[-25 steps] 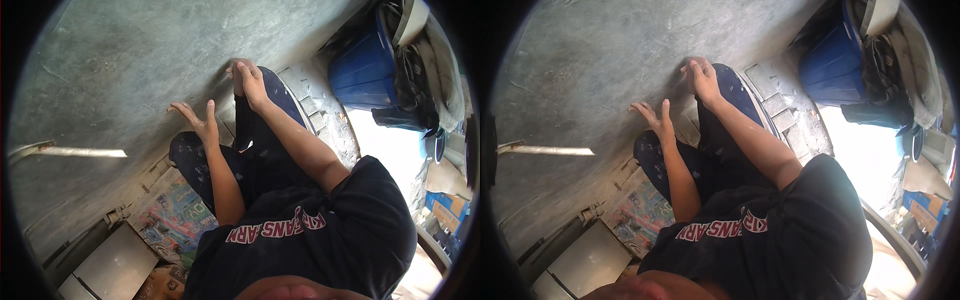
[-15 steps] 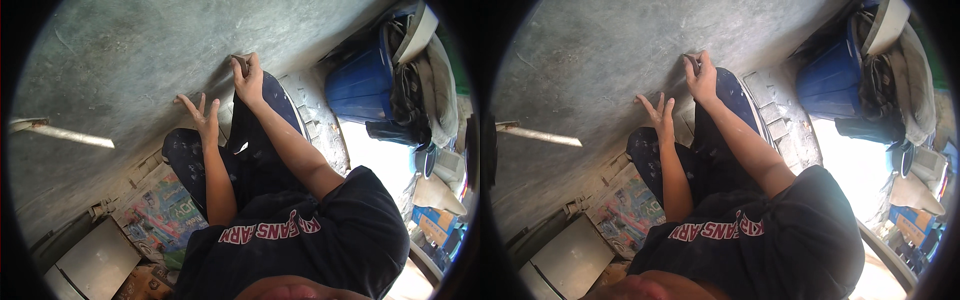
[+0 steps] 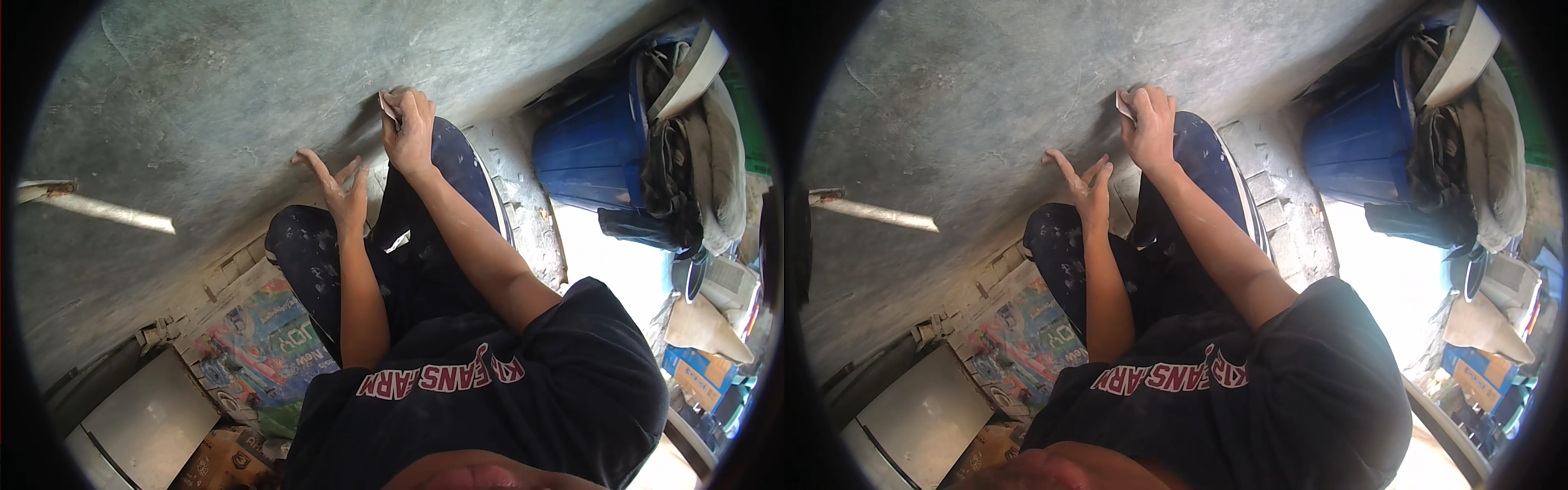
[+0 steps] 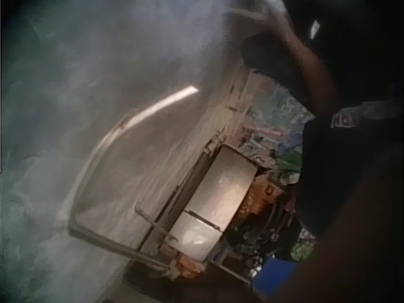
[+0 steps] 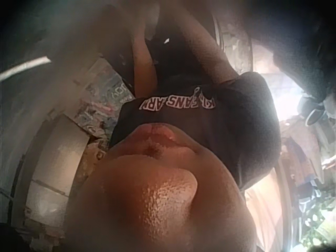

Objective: The person sands a concrete wall with sandpaper, folds the sandpaper, and rubs the wall surface with their hands.

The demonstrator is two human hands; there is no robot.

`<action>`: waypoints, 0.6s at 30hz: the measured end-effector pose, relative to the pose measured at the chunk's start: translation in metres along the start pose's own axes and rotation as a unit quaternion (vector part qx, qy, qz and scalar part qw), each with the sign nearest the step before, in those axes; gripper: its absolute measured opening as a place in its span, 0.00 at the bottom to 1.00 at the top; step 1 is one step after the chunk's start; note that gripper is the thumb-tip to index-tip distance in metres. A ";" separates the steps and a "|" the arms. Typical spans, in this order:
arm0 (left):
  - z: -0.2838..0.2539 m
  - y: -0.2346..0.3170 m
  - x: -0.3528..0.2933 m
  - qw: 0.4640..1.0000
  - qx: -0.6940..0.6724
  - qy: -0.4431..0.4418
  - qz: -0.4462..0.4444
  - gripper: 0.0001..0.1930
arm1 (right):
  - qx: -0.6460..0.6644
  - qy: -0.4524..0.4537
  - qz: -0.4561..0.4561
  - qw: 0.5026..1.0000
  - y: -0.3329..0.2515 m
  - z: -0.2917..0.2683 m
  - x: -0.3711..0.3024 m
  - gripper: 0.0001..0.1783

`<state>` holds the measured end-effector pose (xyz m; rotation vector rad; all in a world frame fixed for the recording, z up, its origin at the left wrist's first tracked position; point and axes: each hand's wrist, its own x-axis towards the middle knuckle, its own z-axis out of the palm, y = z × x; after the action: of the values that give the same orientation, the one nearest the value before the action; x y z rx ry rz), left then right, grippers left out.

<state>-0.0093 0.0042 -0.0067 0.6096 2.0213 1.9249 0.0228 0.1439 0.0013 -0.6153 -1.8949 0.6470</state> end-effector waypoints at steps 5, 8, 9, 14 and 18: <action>-0.003 -0.006 0.001 0.999 0.038 0.007 0.001 0.53 | -0.060 0.011 0.040 0.997 0.001 0.001 -0.006 0.13; -0.003 -0.001 0.002 0.999 0.047 0.015 -0.011 0.54 | -0.047 0.005 0.016 0.999 -0.006 -0.001 0.006 0.11; -0.003 0.001 0.001 0.999 0.026 0.014 -0.025 0.54 | -0.043 0.002 0.005 0.999 -0.007 -0.003 0.006 0.11; -0.001 0.001 0.000 0.998 0.057 0.023 -0.022 0.54 | -0.064 0.019 0.044 0.997 -0.003 0.000 0.000 0.11; 0.002 0.001 0.005 0.998 0.056 0.032 0.007 0.54 | -0.044 0.028 0.032 0.998 0.005 0.005 0.002 0.12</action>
<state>-0.0125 0.0081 -0.0051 0.5975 2.1829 1.8703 0.0186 0.1481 -0.0024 -0.7469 -1.8645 0.5836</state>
